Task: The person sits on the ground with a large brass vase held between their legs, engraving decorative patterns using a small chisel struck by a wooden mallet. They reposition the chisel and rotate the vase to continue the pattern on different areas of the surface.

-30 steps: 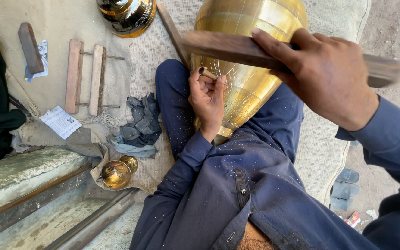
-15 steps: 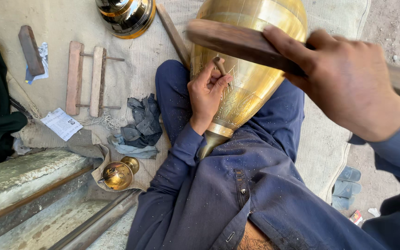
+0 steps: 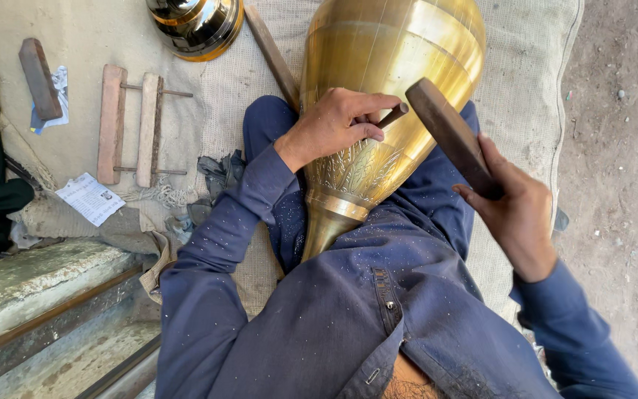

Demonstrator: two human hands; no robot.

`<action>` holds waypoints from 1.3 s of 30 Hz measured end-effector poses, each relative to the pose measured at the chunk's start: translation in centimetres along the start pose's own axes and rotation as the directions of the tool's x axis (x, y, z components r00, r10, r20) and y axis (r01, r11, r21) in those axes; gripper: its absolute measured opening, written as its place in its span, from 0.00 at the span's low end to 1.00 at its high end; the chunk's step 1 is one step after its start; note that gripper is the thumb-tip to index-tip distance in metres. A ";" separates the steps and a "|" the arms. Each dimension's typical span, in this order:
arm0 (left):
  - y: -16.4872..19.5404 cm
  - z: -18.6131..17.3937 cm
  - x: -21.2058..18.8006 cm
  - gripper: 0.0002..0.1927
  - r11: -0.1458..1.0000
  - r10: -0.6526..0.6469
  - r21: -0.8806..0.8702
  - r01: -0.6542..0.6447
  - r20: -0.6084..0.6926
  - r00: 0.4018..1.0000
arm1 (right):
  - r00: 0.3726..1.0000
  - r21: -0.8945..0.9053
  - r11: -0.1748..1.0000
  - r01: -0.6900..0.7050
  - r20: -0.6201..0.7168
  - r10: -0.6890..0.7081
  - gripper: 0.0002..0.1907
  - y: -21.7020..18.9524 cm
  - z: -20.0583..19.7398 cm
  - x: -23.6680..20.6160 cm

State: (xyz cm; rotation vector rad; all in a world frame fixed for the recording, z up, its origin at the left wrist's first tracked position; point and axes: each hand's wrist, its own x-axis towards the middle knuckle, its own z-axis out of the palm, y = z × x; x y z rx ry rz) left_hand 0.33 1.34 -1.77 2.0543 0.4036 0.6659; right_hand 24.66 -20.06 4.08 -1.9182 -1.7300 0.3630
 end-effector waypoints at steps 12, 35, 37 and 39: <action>0.5 -0.2 0.6 0.24 0.989 0.000 0.143 -0.022 0.154 0.988 | 0.971 0.288 0.955 -0.070 -0.199 0.131 0.44 2.2 3.4 -3.2; 1.1 5.7 -3.2 0.21 0.938 -0.315 -0.334 0.092 -0.711 0.629 | 0.938 -0.540 0.775 0.329 0.282 -0.202 0.35 -2.5 -4.1 8.7; 1.5 6.7 -3.3 0.21 0.941 -0.310 -0.332 0.073 -0.751 0.582 | 0.922 -0.560 0.739 0.375 0.308 -0.235 0.34 -3.0 -3.9 9.7; 1.7 7.4 -3.4 0.21 0.956 -0.270 -0.287 0.057 -0.791 0.550 | 0.898 -0.606 0.664 0.439 0.278 -0.340 0.32 -3.9 -3.8 10.6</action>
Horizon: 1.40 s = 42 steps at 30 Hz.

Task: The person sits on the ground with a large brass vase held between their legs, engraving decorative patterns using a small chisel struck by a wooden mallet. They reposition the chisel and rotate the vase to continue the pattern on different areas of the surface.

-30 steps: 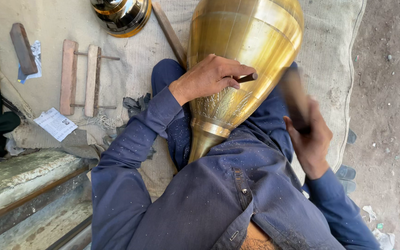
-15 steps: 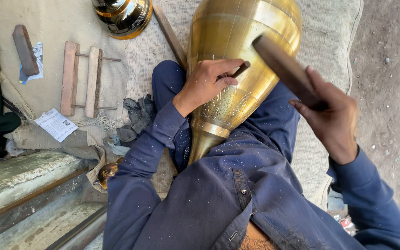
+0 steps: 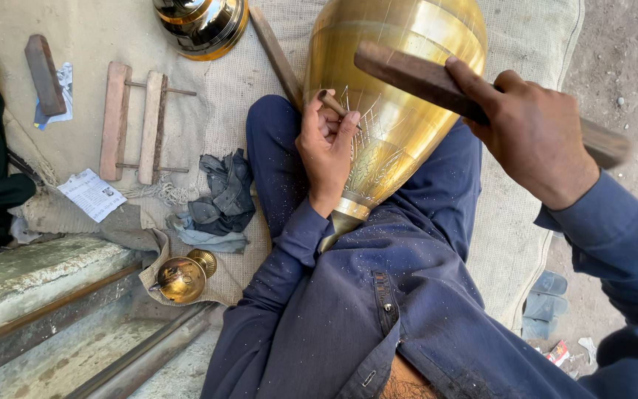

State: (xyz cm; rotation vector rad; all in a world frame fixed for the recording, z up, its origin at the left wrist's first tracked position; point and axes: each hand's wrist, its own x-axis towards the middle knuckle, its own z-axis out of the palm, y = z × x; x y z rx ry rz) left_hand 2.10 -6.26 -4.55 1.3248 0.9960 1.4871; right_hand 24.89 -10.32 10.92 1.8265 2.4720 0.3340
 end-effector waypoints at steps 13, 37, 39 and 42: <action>0.1 0.4 0.3 0.22 0.993 -0.110 -0.048 0.110 -0.015 0.994 | 0.966 -0.363 0.902 0.233 -0.021 -0.258 0.32 -3.5 -7.9 5.4; 0.1 -1.1 9.3 0.25 0.934 0.140 0.068 -0.351 0.834 0.534 | 0.875 0.527 0.733 -0.430 0.043 0.482 0.43 -3.3 5.5 -9.2; 0.3 -0.8 9.4 0.23 0.919 0.188 0.026 -0.393 0.847 0.497 | 0.858 0.508 0.729 -0.459 0.041 0.512 0.44 -4.1 7.0 -10.2; 0.8 -1.0 9.5 0.21 0.931 0.069 0.108 -0.349 0.886 0.459 | 0.749 0.787 0.554 -0.272 -0.187 0.635 0.37 -5.9 8.8 -11.4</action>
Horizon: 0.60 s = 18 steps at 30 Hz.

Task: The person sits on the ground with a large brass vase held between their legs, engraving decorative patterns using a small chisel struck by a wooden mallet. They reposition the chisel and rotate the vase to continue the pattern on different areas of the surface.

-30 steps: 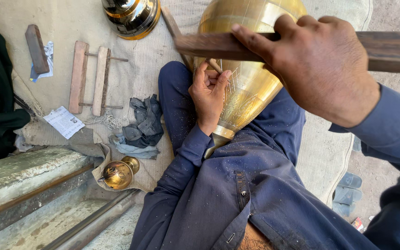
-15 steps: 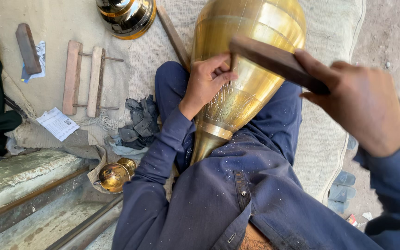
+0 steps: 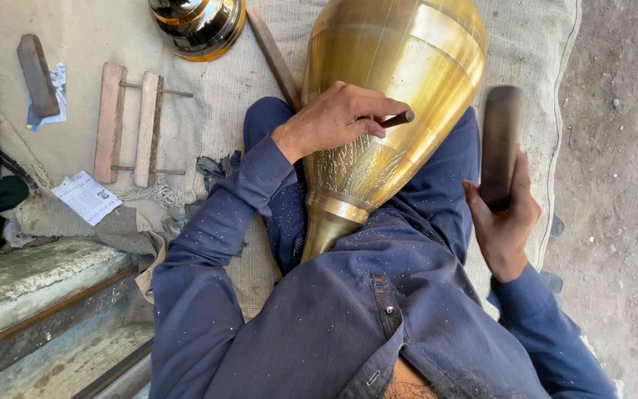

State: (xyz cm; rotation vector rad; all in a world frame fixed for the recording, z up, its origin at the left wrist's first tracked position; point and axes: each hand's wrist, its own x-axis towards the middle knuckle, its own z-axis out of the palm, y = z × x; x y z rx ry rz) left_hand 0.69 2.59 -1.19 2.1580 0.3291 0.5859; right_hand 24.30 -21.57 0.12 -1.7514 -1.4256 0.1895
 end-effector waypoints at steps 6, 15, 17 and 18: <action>0.4 0.1 0.1 0.23 0.999 -0.022 0.030 0.022 0.012 1.000 | 0.991 0.197 0.971 -0.136 0.039 0.131 0.39 1.5 0.2 0.2; -0.1 1.6 -1.3 0.25 0.999 -0.052 -0.011 0.051 -0.249 0.967 | 0.925 -0.401 0.888 0.226 0.375 -0.066 0.39 0.1 -2.3 6.0; 0.2 2.0 -1.9 0.24 0.995 -0.092 -0.071 0.074 -0.309 0.947 | 0.947 -0.017 0.991 0.136 0.297 -0.124 0.35 -1.3 -2.8 7.0; 0.2 2.0 -2.0 0.24 0.992 -0.110 -0.095 0.082 -0.344 0.933 | 0.957 0.186 0.977 0.104 0.248 -0.149 0.33 -1.9 -3.0 7.8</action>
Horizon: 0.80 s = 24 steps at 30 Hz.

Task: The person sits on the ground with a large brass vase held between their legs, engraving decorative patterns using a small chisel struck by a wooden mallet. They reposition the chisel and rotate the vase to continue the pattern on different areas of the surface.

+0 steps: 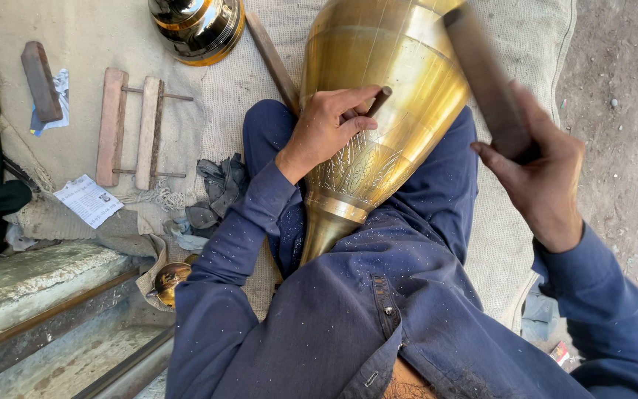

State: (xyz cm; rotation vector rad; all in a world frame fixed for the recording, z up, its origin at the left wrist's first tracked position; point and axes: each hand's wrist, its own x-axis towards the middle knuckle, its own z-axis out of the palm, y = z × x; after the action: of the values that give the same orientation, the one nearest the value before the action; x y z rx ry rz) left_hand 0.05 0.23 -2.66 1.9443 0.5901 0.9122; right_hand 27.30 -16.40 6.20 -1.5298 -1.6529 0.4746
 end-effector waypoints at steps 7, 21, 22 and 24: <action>0.6 1.9 -1.5 0.21 0.950 -0.241 -0.283 0.133 -0.392 0.888 | 0.944 -0.800 0.543 0.254 0.327 0.039 0.36 -2.0 -1.1 4.9; 2.0 5.0 -2.3 0.21 0.940 -0.312 -0.314 0.132 -0.642 0.700 | 0.806 -0.643 0.486 0.592 0.454 -0.380 0.32 -9.9 2.1 13.8; 1.9 5.0 -2.2 0.21 0.939 -0.312 -0.319 0.126 -0.643 0.700 | 0.788 -0.668 0.418 0.616 0.507 -0.350 0.33 -10.7 2.1 14.0; 1.9 5.0 -2.4 0.22 0.935 -0.321 -0.332 0.126 -0.637 0.701 | 0.754 -0.699 0.282 0.657 0.600 -0.266 0.33 -12.0 1.9 13.9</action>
State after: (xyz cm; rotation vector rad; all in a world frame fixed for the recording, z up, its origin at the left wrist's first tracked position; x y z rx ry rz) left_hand 2.59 -4.99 -3.56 1.2097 1.0464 1.4744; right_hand 19.07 -5.02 18.26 -1.4928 -2.8364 -0.6620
